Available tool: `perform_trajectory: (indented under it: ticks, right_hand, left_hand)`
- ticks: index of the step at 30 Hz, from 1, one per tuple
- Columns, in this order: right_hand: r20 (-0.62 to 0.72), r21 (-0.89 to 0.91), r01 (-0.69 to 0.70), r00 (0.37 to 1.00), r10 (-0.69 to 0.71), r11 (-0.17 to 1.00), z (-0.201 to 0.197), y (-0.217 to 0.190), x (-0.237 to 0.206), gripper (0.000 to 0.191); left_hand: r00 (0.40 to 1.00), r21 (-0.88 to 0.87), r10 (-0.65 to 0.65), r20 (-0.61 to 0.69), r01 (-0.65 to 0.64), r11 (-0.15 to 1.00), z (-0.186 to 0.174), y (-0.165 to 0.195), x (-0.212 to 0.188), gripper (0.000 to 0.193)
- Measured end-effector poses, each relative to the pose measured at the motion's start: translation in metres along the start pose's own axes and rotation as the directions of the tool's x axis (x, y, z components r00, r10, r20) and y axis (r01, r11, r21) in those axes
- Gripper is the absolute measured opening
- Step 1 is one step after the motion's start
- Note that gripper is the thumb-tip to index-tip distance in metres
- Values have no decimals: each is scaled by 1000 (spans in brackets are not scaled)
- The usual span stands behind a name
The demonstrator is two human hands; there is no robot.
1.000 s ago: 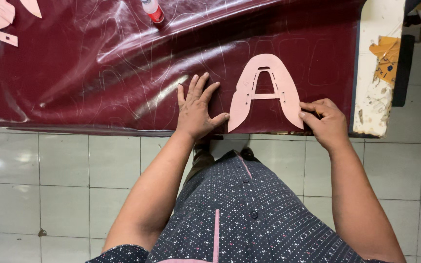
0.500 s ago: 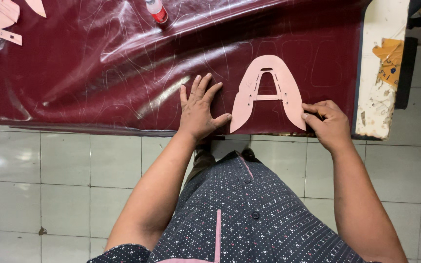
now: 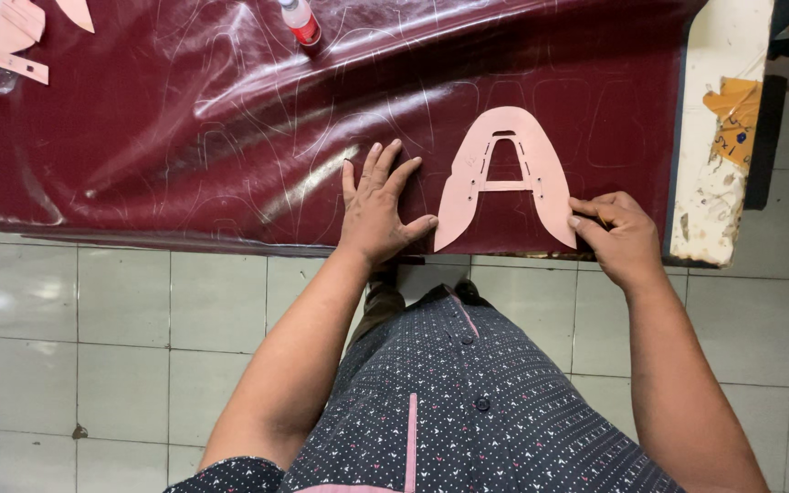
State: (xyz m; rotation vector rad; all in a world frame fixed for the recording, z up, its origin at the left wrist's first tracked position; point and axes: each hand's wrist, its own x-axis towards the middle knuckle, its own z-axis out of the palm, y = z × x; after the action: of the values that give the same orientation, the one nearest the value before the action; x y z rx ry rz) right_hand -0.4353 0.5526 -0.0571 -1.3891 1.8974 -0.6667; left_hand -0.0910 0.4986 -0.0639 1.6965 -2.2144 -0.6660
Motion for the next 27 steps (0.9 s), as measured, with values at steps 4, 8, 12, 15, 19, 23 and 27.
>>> perform_trajectory:
  ticks: [4,8,12,15,19,23,27]
  right_hand:
    - [-5,11,0,1000,1,1000,0,-1,0,30]
    - [-3,6,12,1000,-12,1000,0,0,2,31]
    - [-6,18,28,1000,-28,999,1,4,3,29]
    - [-13,32,35,999,-35,999,2,7,4,29]
    - [-21,19,69,997,-69,997,3,9,4,29]
    - [-21,25,54,998,-54,998,4,7,4,29]
    - [-20,13,31,999,-31,999,5,6,4,28]
  left_hand:
    - [1000,16,6,-11,-5,1000,0,0,0,92]
    - [1000,12,8,-17,-8,1000,0,-1,1,92]
    - [1000,11,4,-18,-4,1000,0,-1,1,92]
    - [1000,15,6,-20,-6,1000,2,-1,1,92]
    - [1000,23,6,-19,-5,1000,4,-2,2,92]
    - [1000,38,1,-12,0,999,4,-2,2,92]
    - [1000,30,-3,-9,4,1000,3,-2,2,93]
